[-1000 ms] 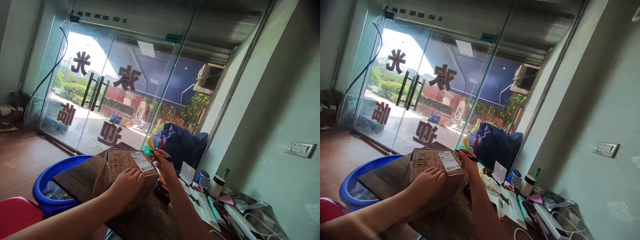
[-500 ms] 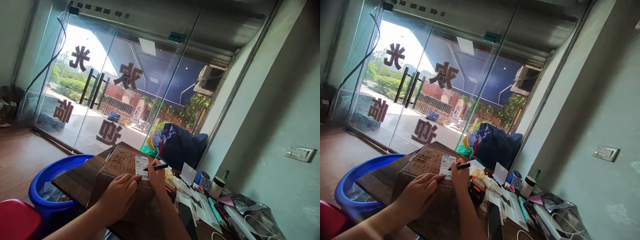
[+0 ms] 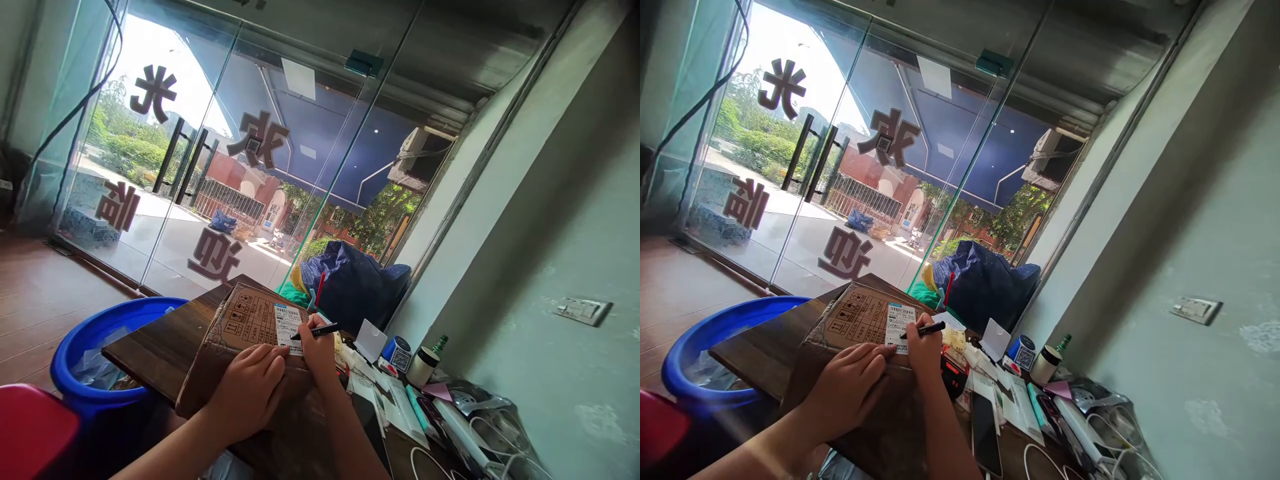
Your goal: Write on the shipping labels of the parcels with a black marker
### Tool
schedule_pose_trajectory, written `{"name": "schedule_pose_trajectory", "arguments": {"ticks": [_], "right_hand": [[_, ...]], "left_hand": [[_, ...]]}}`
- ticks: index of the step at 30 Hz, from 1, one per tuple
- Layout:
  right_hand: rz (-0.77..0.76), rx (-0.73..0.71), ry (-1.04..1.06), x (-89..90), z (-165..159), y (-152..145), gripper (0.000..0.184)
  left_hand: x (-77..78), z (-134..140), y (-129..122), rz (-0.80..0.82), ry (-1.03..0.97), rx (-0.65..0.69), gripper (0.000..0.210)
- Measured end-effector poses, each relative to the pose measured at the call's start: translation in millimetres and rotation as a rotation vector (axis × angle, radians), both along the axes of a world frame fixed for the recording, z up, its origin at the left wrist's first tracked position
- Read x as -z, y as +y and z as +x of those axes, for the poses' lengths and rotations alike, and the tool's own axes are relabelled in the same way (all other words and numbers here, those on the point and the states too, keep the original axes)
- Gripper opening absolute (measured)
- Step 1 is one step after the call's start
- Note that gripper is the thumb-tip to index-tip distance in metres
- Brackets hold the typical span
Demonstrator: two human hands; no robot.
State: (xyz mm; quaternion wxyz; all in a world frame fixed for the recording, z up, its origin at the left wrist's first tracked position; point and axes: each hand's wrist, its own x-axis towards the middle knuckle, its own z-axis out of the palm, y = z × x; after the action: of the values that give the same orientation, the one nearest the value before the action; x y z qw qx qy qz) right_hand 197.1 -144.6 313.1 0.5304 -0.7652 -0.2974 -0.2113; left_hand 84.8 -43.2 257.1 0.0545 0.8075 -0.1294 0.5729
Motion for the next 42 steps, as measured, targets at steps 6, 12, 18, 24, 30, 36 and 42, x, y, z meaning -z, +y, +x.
{"name": "schedule_pose_trajectory", "arguments": {"ticks": [6,12,18,24,30,36,42], "right_hand": [[-0.004,0.001,0.014,-0.5,-0.7,-0.3,0.023],[-0.029,0.088,-0.025,-0.8,-0.1,0.3,0.024],[-0.011,0.065,-0.053,-0.8,-0.6,-0.6,0.024],[-0.002,0.069,-0.052,0.9,3.0,-0.4,0.025],[0.014,0.062,-0.045,0.3,0.3,-0.9,0.024],[0.031,0.109,-0.054,-0.7,0.0,0.1,0.023],[-0.011,0.161,-0.119,-0.5,-1.1,0.3,0.024]], "left_hand": [[0.3,-0.2,0.3,-0.002,-0.019,0.008,0.01],[2.1,1.0,0.3,-0.005,0.011,0.011,0.01],[4.9,2.2,-0.2,-0.004,-0.028,0.015,0.009],[5.6,3.0,-0.4,-0.008,-0.048,0.013,0.01],[5.3,4.6,-1.3,-0.011,-0.05,0.006,0.011],[5.0,5.9,-0.5,-0.013,-0.065,0.018,0.012],[3.6,5.4,-0.1,-0.012,-0.055,0.015,0.011]]}}
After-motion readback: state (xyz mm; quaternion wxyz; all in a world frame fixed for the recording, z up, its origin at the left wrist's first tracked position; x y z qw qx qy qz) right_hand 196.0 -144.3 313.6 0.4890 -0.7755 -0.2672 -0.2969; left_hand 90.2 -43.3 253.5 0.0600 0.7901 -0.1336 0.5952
